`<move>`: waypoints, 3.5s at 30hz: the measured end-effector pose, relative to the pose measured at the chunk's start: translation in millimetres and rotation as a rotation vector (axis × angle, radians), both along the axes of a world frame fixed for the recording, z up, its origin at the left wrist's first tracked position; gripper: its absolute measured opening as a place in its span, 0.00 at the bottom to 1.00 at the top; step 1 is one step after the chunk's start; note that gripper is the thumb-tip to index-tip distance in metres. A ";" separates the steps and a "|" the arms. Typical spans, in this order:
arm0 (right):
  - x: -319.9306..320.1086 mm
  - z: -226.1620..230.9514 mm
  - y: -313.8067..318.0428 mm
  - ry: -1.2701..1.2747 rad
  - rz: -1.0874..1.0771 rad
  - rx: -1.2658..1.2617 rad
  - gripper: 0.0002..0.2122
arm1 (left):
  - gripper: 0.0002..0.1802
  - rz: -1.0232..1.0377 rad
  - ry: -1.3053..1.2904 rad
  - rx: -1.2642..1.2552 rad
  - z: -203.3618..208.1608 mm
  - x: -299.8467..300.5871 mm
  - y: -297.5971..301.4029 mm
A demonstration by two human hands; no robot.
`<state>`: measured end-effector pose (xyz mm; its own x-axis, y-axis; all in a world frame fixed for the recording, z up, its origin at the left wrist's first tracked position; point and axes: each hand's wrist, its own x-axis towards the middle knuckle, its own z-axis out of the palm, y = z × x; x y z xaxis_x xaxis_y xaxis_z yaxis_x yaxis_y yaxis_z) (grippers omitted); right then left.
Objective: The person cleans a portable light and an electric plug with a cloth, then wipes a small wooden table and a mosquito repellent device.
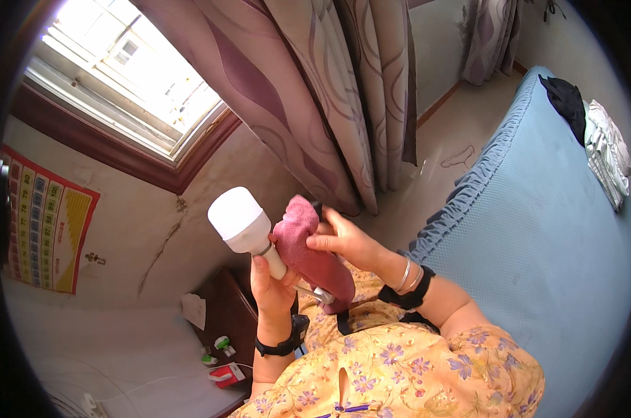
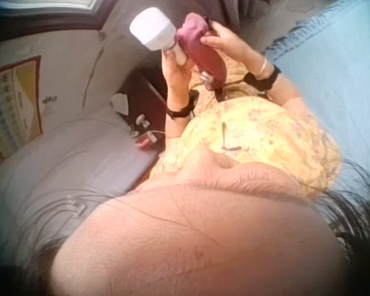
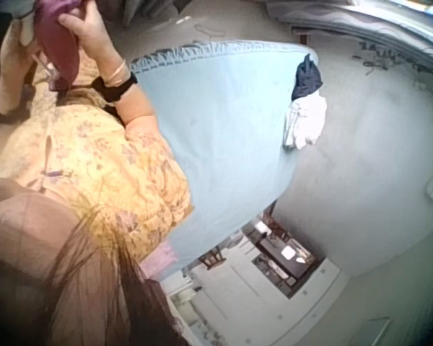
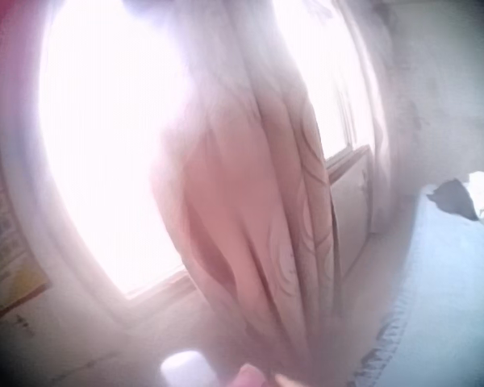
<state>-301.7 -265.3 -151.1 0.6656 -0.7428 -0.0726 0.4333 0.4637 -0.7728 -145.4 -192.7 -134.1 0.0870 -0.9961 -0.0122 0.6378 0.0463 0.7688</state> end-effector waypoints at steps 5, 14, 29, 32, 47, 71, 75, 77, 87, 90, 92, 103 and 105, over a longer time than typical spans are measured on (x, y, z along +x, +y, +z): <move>-11.6 -15.9 3.4 0.351 0.292 -0.137 0.28 | 0.24 -0.020 0.043 -0.019 -0.1 1.1 0.7; -15.9 9.6 5.4 0.622 -0.402 -0.584 0.15 | 0.23 0.036 -0.009 -0.027 3.0 -0.4 1.9; -4.5 34.9 -2.2 0.545 -0.552 -0.848 0.12 | 0.22 0.075 -0.009 -0.021 -3.5 -3.8 0.3; -5.4 20.8 0.9 0.546 -0.519 -0.765 0.11 | 0.21 0.053 -0.082 -0.062 -4.7 0.4 -1.5; -1.0 1.2 10.2 0.311 0.312 -0.220 0.11 | 0.19 0.067 0.056 -0.027 -5.0 25.6 -1.5; 22.4 57.1 1.6 0.351 -0.579 -1.149 0.21 | 0.24 -0.167 -0.531 -0.169 -5.0 4.9 7.1; 17.1 71.5 -11.0 0.213 -0.352 -0.708 0.19 | 0.17 -0.052 -0.664 -0.076 -6.7 2.3 8.6; 10.4 73.9 -15.5 0.158 -0.242 -0.492 0.15 | 0.18 0.114 -1.023 -0.241 -5.1 -0.2 5.6; 1.6 48.2 -19.1 -0.176 0.006 0.196 0.12 | 0.24 0.094 -1.332 -0.517 6.0 7.2 -0.3; 6.3 38.0 -2.5 -0.254 -0.156 0.212 0.14 | 0.22 0.091 -1.169 -0.450 11.4 0.1 0.7; 2.3 41.5 -0.1 -0.357 -0.156 0.337 0.14 | 0.19 0.100 -1.042 -0.290 10.8 2.8 1.0; -14.6 45.5 2.8 0.425 -0.550 -1.200 0.19 | 0.23 0.418 -1.798 -0.346 22.2 6.8 -0.3; -8.1 48.3 4.2 0.503 -0.681 -1.221 0.19 | 0.24 0.403 -1.843 -0.331 24.4 3.6 -1.8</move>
